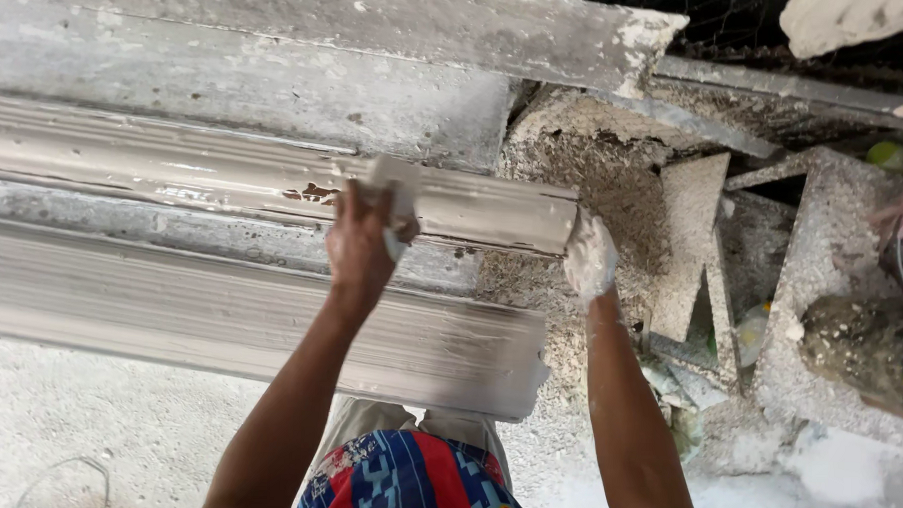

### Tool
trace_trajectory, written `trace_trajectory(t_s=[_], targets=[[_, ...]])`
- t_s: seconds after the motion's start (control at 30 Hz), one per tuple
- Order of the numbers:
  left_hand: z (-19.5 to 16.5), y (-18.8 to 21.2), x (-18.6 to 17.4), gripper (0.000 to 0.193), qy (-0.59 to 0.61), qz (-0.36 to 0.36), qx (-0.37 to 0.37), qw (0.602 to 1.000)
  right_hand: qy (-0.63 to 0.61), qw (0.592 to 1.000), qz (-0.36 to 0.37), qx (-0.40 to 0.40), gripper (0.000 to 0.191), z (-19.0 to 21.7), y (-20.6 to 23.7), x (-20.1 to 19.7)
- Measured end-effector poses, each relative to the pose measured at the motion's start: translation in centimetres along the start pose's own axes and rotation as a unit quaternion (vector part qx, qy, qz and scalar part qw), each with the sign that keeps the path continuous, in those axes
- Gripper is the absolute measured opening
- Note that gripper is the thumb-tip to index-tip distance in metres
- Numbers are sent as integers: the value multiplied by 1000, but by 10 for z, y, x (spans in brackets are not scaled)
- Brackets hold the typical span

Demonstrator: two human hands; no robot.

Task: The person mixes a white paste in a bucket, then uses a small container to scoop and pour the paste onto a long decorative molding. They spread the paste along the molding with their hands and later apply a bundle of white fibers over the wet surface.

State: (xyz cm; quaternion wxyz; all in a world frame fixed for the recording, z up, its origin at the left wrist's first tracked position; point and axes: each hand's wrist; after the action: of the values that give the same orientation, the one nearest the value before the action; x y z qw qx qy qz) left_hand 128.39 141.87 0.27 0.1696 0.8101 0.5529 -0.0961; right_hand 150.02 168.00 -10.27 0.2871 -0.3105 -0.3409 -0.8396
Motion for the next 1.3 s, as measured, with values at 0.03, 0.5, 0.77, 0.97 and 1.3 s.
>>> trace_trajectory(t_s=[0.03,0.5,0.77,0.97,1.3], targets=[[-1,-1,-11,47,-207,-45,122,970,-68,987,145,-5,36,3,-1,-4],[19,-17,-52,49,-365,-179,131,904,324,923,-133,-157,52,35,-38,54],[-1,-29,-100,51,-392,-239,143,877,523,825,104,-187,43,-143,-74,197],[14,-51,-148,60,-271,-169,115,941,243,916,300,-107,35,-170,-71,280],[83,-112,-285,61,-248,-224,197,922,311,947,74,-43,28,-237,-57,326]])
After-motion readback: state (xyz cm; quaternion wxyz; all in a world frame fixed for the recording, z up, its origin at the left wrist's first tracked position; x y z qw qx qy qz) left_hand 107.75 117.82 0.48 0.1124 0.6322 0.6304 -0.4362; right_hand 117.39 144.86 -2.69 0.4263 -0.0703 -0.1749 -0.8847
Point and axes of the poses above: each hand's wrist, its own y-axis away from the middle knuckle, its own x-axis out of the palm, z = x × y, and after that the axes turned 14 degrees about -z, right-handed
